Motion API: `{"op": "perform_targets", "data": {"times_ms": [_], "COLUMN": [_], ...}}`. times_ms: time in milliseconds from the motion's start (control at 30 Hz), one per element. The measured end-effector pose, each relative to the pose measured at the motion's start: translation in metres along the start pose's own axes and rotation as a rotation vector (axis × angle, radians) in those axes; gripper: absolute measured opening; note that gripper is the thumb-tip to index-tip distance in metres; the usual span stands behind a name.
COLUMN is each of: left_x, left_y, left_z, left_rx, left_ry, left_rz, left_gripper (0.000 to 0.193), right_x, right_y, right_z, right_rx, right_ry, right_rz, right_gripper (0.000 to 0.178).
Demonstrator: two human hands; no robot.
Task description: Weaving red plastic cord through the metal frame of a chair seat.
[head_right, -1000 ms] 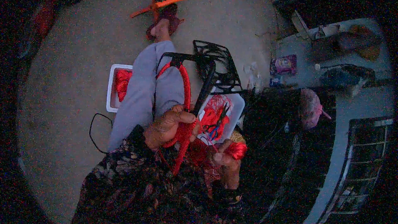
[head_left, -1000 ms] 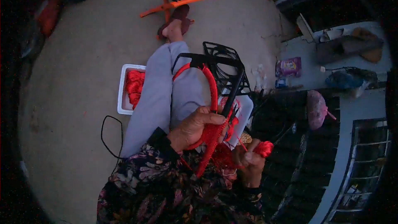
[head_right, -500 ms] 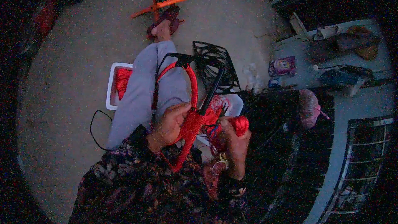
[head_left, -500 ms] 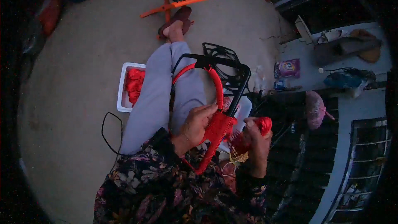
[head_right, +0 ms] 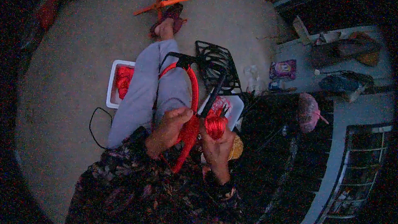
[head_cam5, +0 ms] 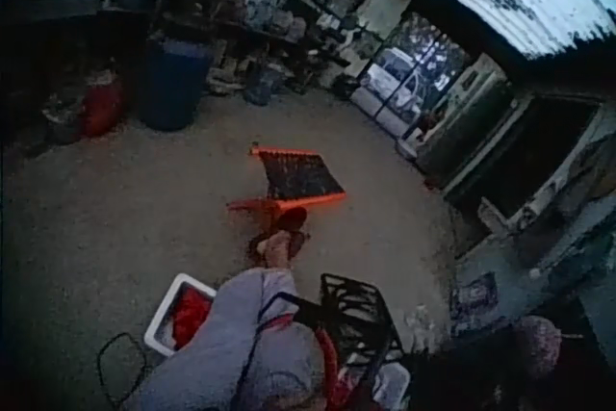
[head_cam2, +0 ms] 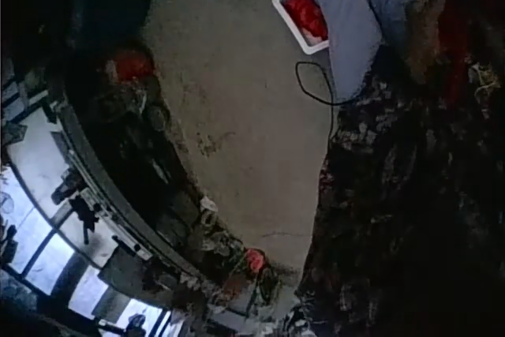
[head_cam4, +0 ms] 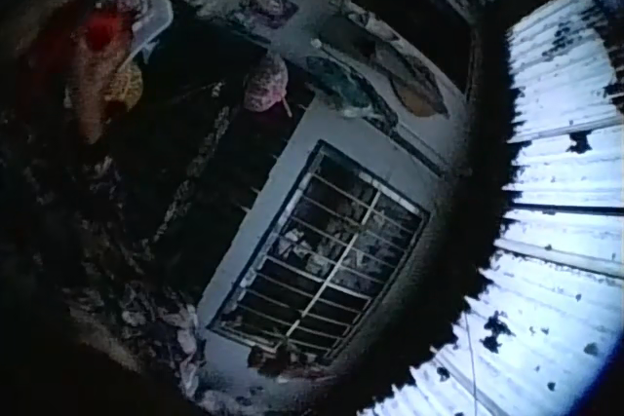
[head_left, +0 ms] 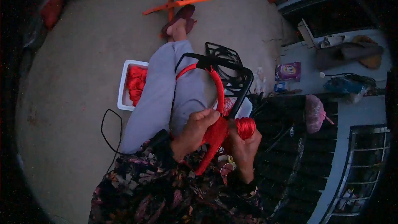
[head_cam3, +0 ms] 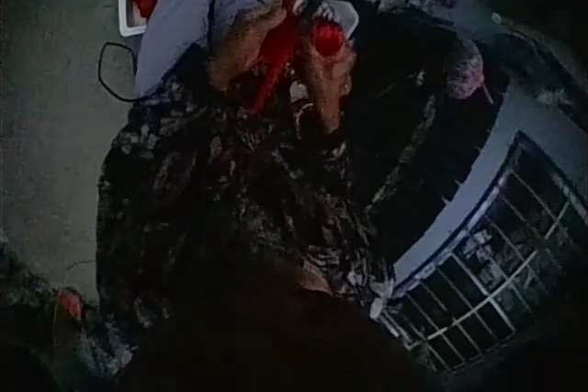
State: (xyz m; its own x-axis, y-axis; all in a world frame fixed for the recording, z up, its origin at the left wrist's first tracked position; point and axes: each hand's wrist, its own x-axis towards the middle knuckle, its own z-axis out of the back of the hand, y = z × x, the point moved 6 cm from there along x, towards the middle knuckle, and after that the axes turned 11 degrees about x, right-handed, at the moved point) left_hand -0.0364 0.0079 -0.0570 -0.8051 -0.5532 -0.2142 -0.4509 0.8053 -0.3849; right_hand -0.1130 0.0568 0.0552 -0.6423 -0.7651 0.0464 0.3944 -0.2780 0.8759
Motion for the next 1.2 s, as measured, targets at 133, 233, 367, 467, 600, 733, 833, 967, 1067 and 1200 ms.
{"op": "perform_targets", "data": {"times_ms": [133, 233, 367, 467, 600, 733, 833, 967, 1067, 1200], "left_x": [-0.006, -0.007, -0.012, -0.012, -0.014, -0.014, -0.015, -0.021, 0.004, -0.020], "left_y": [0.002, 0.006, 0.003, 0.002, 0.002, 0.002, 0.003, 0.003, 0.074, 0.005], "left_z": [0.000, 0.004, 0.001, -0.002, -0.003, 0.000, 0.004, 0.002, 0.051, 0.003], "left_rx": [0.048, 0.052, 0.054, -0.001, 0.066, 0.067, 0.104, 0.112, -0.067, 0.026], "left_ry": [-0.069, -0.068, -0.057, -0.071, -0.087, -0.122, -0.172, -0.256, -0.127, -0.149], "left_rz": [0.055, 0.030, 0.026, 0.070, 0.063, 0.008, -0.006, 0.081, 0.140, 0.112], "left_gripper": [0.023, 0.023, 0.024, 0.025, 0.026, 0.025, 0.026, 0.029, 0.030, 0.030], "right_x": [-0.010, -0.016, -0.016, -0.018, -0.020, -0.015, -0.015, -0.016, -0.018, -0.020], "right_y": [-0.009, -0.008, -0.005, -0.014, -0.015, 0.000, 0.000, 0.002, -0.001, -0.002], "right_z": [0.004, 0.002, 0.002, 0.005, 0.007, -0.001, -0.002, 0.000, -0.007, -0.001], "right_rx": [0.030, 0.073, 0.005, 0.034, 0.102, 0.036, 0.079, 0.088, 0.156, 0.096], "right_ry": [-0.033, -0.006, 0.033, 0.008, -0.024, -0.067, -0.085, -0.049, -0.031, -0.028], "right_rz": [-0.086, -0.033, 0.109, 0.072, 0.071, 0.013, -0.026, 0.005, -0.009, 0.040], "right_gripper": [0.016, 0.015, 0.016, 0.016, 0.016, 0.015, 0.015, 0.014, 0.015, 0.019]}}
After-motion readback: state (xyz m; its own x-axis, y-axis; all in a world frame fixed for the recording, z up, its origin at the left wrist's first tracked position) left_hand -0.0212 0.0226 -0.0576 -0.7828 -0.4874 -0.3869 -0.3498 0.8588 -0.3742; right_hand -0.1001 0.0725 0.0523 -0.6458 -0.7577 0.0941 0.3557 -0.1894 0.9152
